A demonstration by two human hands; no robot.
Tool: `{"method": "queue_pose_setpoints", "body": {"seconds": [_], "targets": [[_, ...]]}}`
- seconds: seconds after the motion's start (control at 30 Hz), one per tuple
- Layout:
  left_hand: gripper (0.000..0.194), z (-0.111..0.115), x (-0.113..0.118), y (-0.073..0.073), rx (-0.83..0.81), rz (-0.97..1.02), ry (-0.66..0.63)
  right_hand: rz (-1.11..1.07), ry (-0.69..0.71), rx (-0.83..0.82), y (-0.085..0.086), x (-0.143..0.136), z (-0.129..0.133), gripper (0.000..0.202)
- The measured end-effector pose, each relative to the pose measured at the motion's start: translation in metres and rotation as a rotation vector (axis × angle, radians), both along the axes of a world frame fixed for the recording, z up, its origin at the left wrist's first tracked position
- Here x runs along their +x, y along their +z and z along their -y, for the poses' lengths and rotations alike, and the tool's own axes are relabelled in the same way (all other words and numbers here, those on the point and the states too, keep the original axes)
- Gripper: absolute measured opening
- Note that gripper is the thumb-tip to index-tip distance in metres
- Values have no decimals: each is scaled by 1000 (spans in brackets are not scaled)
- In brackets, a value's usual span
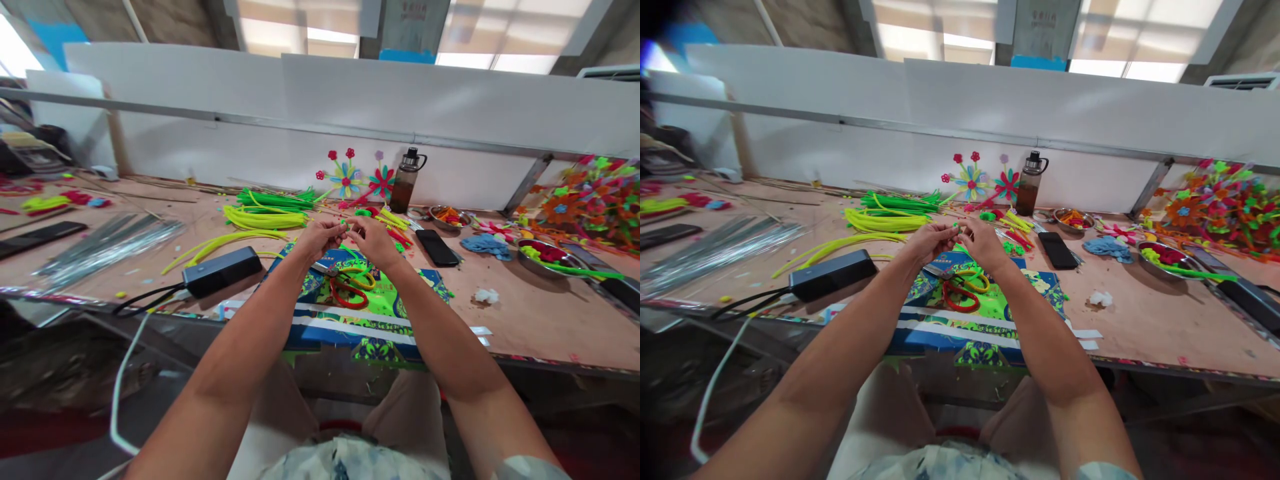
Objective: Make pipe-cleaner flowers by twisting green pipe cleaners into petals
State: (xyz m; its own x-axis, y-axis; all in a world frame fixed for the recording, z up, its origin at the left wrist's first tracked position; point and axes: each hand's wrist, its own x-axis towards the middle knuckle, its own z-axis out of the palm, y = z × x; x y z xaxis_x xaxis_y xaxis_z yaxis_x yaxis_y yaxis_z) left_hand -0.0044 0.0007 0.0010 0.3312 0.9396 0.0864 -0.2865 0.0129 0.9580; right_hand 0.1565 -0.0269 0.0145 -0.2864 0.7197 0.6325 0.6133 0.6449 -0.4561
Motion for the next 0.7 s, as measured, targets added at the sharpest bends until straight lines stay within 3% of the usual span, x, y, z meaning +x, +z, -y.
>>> {"method": "queue_pose_setpoints", "body": {"seconds": [0.2, 0.33, 0.53, 0.63, 0.7], "targets": [[35, -4, 0, -2, 45, -2, 42, -108, -5, -130, 2, 0, 5, 16], [36, -3, 0, -2, 121, -70, 52, -92, -43, -107, 6, 0, 9, 5], [36, 0, 0, 0, 197, -123, 58, -162, -86, -106, 9, 1, 9, 8], [36, -1, -1, 0, 236, -153, 108, -244, -69, -218, 7, 3, 7, 12], [35, -1, -1, 0, 260, -165, 159, -312, 15, -374, 5, 4, 6, 14]]}}
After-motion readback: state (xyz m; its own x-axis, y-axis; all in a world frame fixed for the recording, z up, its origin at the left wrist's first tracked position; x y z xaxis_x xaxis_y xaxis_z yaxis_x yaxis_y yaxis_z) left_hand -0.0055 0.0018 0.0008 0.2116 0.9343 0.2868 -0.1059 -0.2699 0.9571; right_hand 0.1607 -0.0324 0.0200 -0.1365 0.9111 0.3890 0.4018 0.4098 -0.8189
